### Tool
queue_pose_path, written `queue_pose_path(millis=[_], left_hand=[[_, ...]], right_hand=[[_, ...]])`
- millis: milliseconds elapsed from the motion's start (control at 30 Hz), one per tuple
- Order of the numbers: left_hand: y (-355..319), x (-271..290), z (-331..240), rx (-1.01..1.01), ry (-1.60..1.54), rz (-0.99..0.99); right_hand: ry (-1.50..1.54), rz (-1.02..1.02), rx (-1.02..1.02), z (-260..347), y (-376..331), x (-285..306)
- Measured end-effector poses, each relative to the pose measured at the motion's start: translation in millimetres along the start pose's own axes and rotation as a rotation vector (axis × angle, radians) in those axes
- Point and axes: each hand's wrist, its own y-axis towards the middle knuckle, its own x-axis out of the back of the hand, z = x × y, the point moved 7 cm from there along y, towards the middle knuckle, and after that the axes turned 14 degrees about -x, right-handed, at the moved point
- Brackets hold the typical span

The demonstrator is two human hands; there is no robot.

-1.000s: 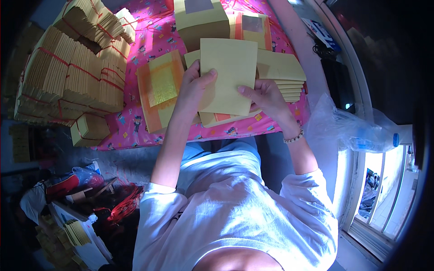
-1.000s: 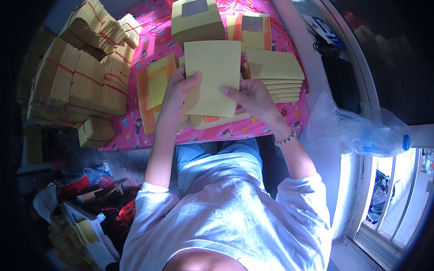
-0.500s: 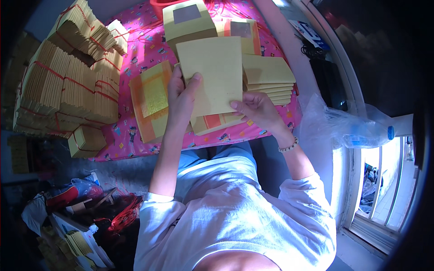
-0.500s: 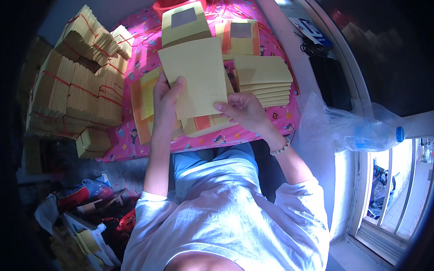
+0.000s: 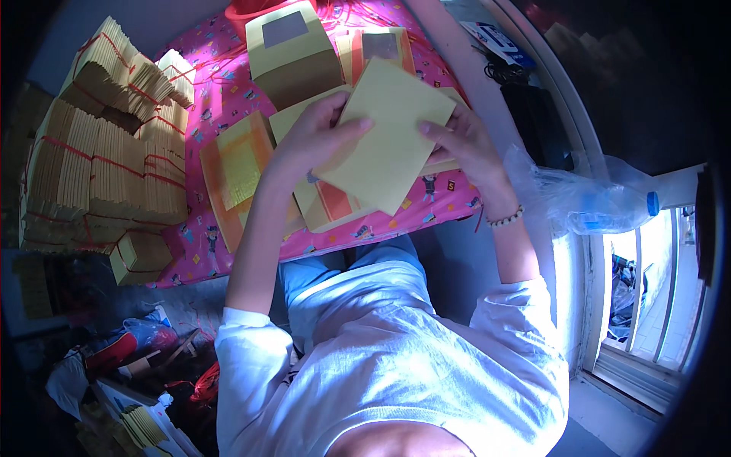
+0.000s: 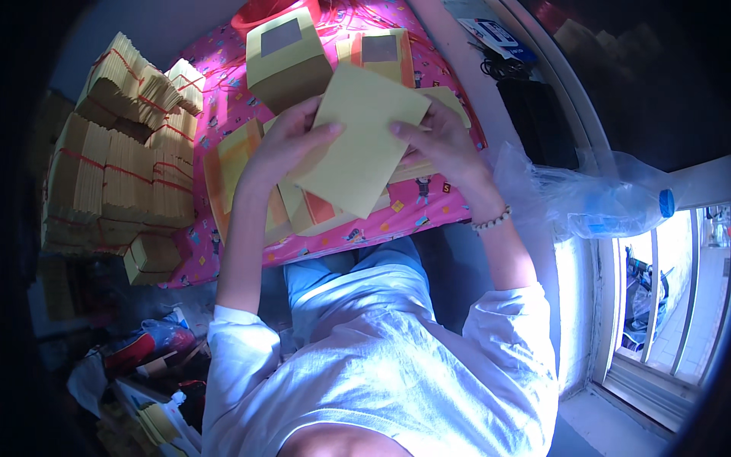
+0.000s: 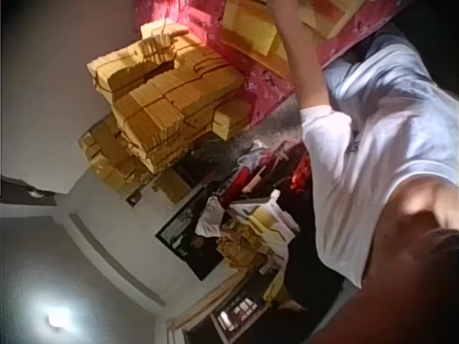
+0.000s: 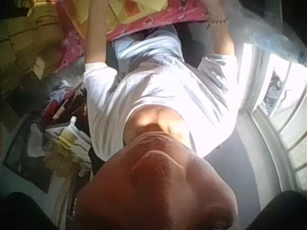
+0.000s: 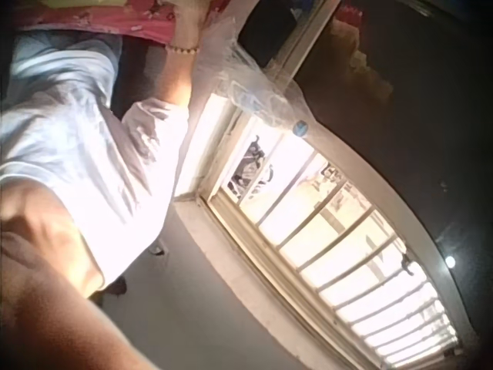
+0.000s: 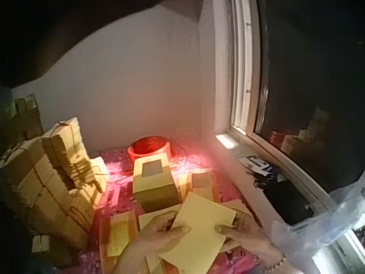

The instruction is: The person folds yellow paper sheets into small rectangular packets by hand. They repeatedly pick up a sheet, fold it in half, and place the finished packet onto a growing stack on the table.

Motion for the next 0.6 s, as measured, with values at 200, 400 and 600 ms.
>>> queue_pose_path(millis=[200,400,600], left_hand=[[53,4,29,0.131,0.01,-0.043],[104,5,78,0.185,0.05,-0.214],[108,-12,113,0.265,0.474,-0.064]], right_hand=[[0.108,-0.24,0.053,7,15,60],[0.031,-0.474,0.0,-21,30,94],[-0.153,-0.538,-0.181,-74,39,116]])
